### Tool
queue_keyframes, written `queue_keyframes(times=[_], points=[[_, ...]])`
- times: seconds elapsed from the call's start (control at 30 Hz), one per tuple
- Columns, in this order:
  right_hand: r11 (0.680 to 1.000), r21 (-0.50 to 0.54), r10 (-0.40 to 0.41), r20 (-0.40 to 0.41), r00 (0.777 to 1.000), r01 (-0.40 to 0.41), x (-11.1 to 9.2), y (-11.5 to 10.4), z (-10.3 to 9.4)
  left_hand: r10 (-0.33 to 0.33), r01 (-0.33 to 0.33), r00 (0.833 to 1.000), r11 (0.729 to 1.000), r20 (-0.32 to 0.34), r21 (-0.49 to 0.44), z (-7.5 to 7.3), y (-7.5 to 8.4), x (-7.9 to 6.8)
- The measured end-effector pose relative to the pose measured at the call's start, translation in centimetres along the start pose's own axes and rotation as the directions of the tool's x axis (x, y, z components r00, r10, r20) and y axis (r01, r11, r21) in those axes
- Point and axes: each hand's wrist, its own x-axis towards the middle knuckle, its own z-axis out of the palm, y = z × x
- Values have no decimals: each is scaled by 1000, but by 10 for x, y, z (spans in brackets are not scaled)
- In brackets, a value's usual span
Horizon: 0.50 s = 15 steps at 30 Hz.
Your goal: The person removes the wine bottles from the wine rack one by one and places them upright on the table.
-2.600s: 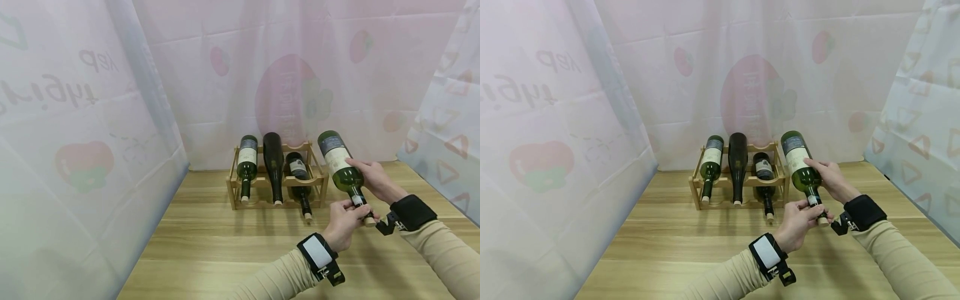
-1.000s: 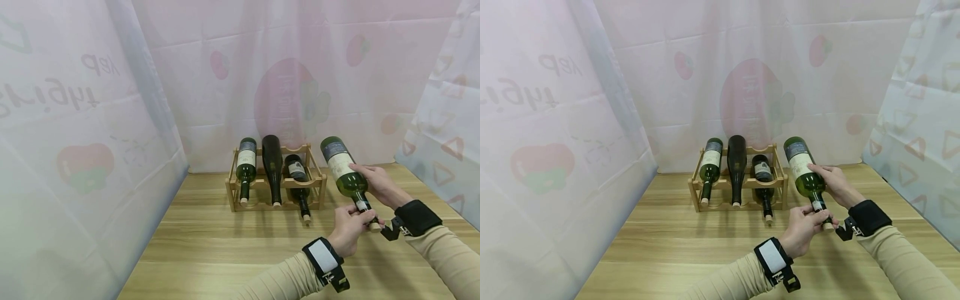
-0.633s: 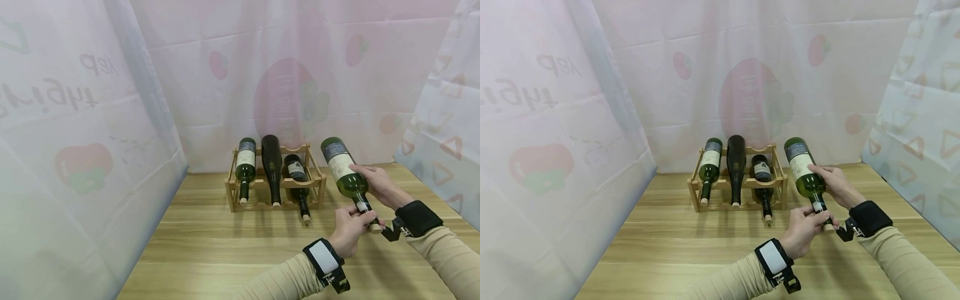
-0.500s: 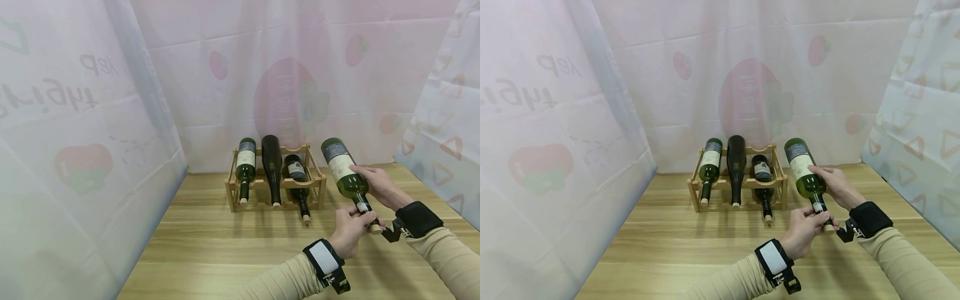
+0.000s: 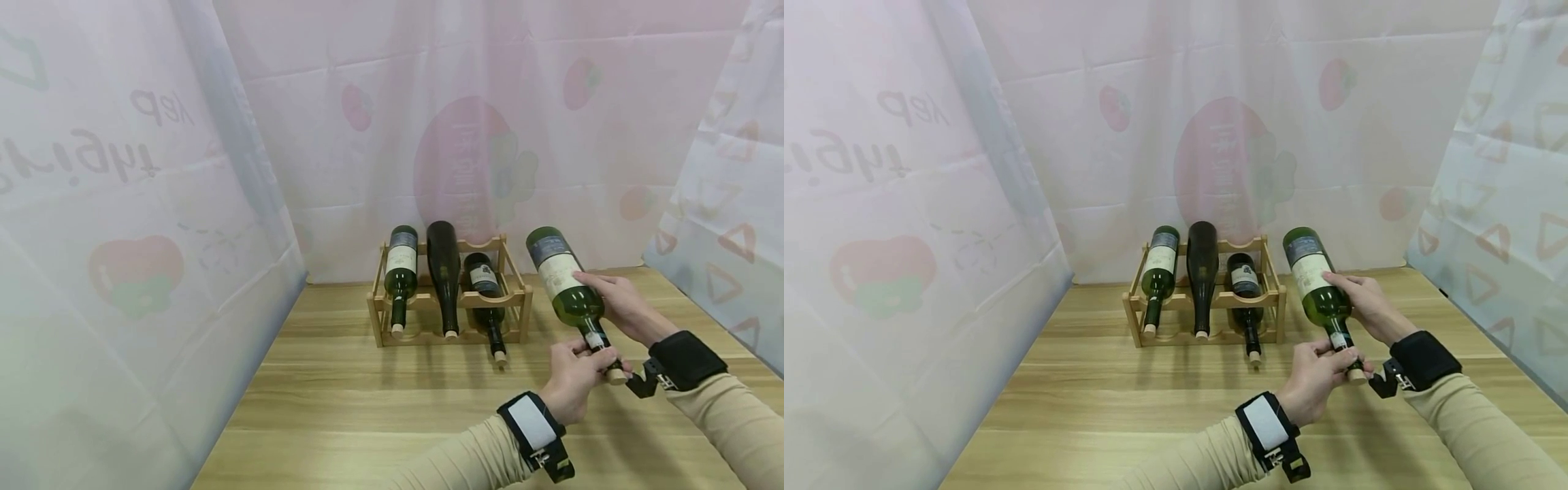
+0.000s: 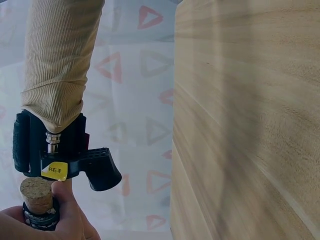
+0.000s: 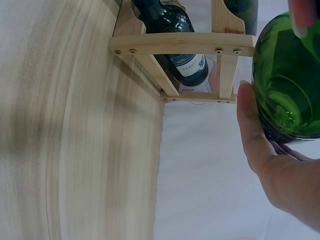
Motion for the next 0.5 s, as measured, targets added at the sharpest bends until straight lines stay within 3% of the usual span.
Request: queue_keyframes(times=[0.5], points=[[1000,-6,-1,11,1000,1,-4,4,-5,-9,9,1000,1000,1,-2,4,-5,-3]])
